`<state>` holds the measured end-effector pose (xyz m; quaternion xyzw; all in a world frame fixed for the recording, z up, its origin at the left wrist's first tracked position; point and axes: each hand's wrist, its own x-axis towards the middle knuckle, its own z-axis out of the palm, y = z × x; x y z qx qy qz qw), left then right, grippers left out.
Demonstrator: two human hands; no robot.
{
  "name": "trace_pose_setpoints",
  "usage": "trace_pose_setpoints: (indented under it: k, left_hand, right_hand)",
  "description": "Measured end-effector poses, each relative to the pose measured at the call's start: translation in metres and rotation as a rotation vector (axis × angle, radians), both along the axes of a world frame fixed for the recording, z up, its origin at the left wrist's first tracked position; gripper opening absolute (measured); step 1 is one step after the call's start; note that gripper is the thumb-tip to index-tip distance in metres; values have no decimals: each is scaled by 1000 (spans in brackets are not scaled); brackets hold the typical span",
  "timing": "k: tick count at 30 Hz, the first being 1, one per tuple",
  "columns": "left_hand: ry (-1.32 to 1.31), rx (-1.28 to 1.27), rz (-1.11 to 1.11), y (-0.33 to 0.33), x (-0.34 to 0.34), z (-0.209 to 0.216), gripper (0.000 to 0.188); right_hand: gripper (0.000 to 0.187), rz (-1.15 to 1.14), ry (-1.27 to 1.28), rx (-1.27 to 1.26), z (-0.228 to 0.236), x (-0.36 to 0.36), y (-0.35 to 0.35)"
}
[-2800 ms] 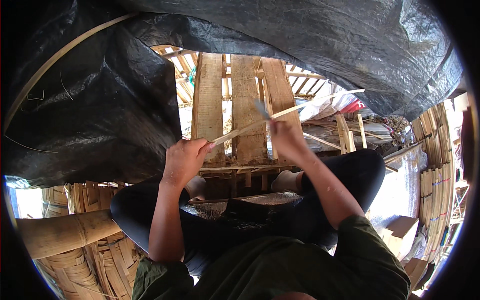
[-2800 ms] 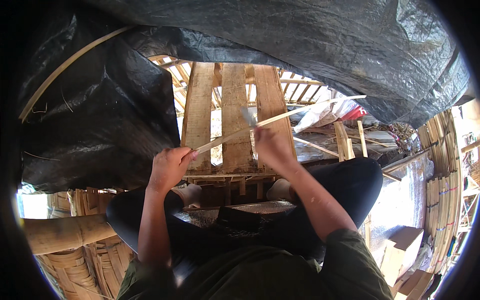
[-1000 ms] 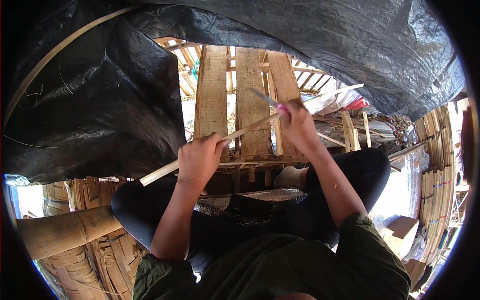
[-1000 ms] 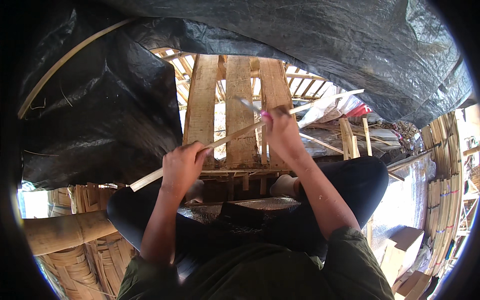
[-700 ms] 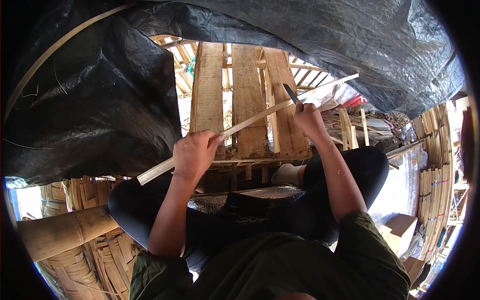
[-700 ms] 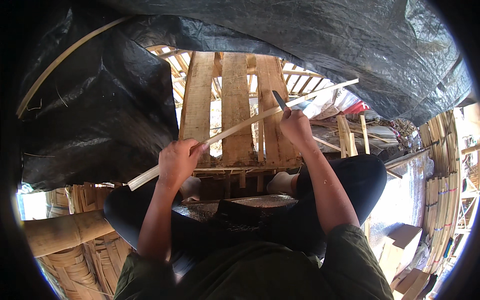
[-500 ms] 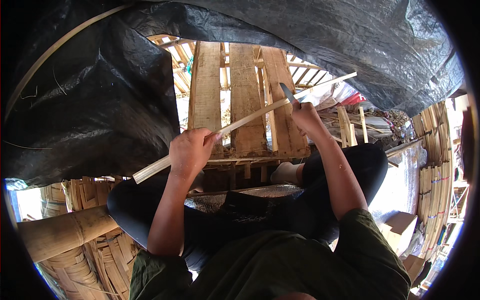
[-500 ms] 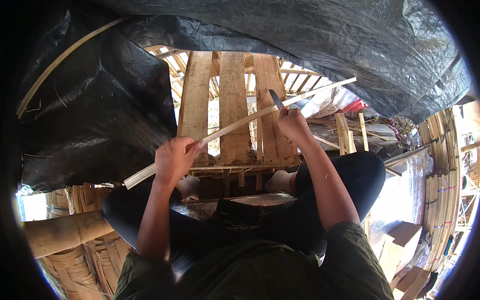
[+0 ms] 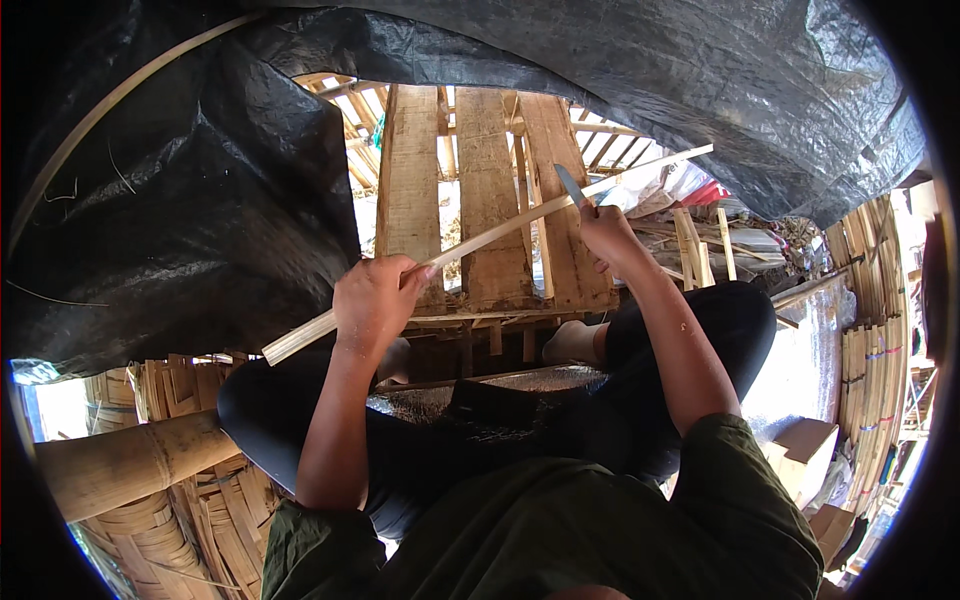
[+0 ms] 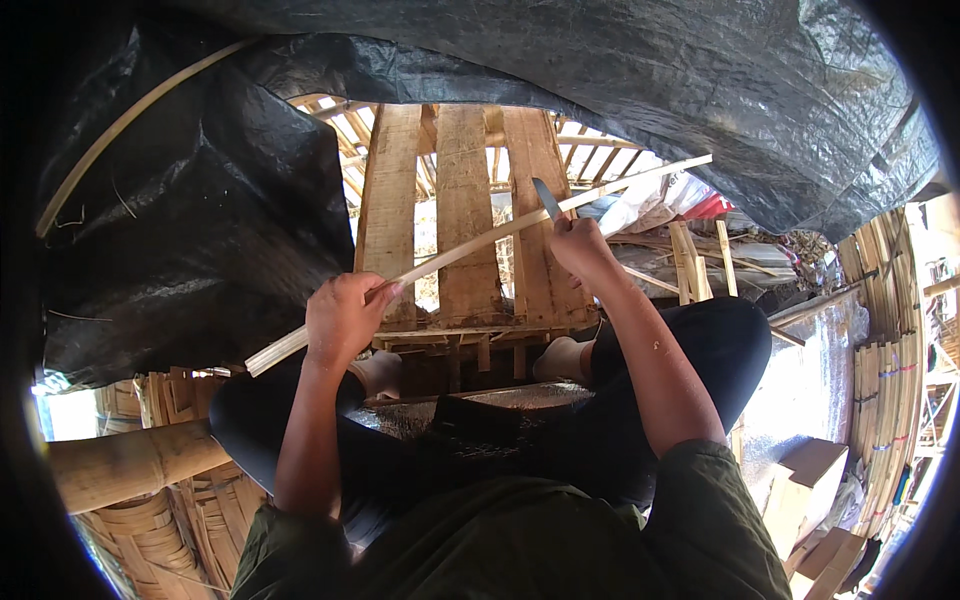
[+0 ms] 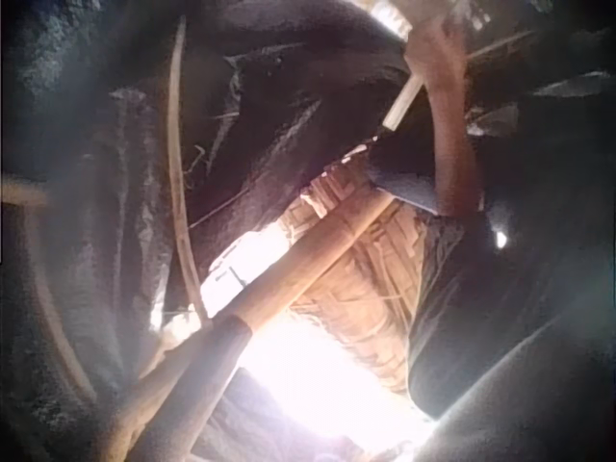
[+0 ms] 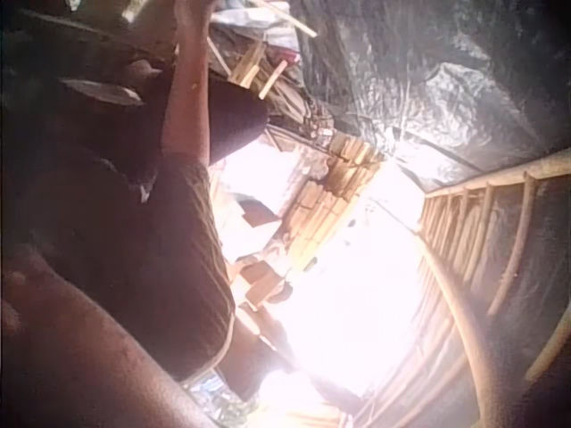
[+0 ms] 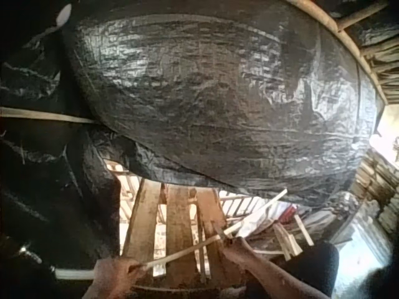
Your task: The person holds a thin wooden strip and scrapes along its length with a knife.
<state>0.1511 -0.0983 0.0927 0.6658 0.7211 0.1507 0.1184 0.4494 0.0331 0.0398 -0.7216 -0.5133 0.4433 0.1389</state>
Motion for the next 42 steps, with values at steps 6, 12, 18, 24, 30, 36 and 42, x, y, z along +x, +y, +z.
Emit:
trace_pose_setpoints:
  k: [6,12,18,24,30,36,42]
  left_hand:
    - [36,82,-2,6,-8,-2,33]
    - [133,174,-29,9,-4,-6,30]
    - [109,105,-25,8,1,-4,29]
    - [38,125,-18,4,8,-3,30]
    - [178,170,-35,-2,15,-1,34]
    - [204,175,-12,-7,4,4,33]
    - [161,189,-4,-15,-9,5,29]
  right_hand:
    - [55,25,19,29,7,4,3]
    - [54,-3,-73,38,10,4,9]
    - [51,-37,-70,96,29,13,12]
    - [53,5,-37,215,8,14,3]
    - [51,23,-64,97,21,1,-10]
    - [51,-40,-30,95,31,-3,-18]
    - [40,-11,-102,393,37,17,-5]
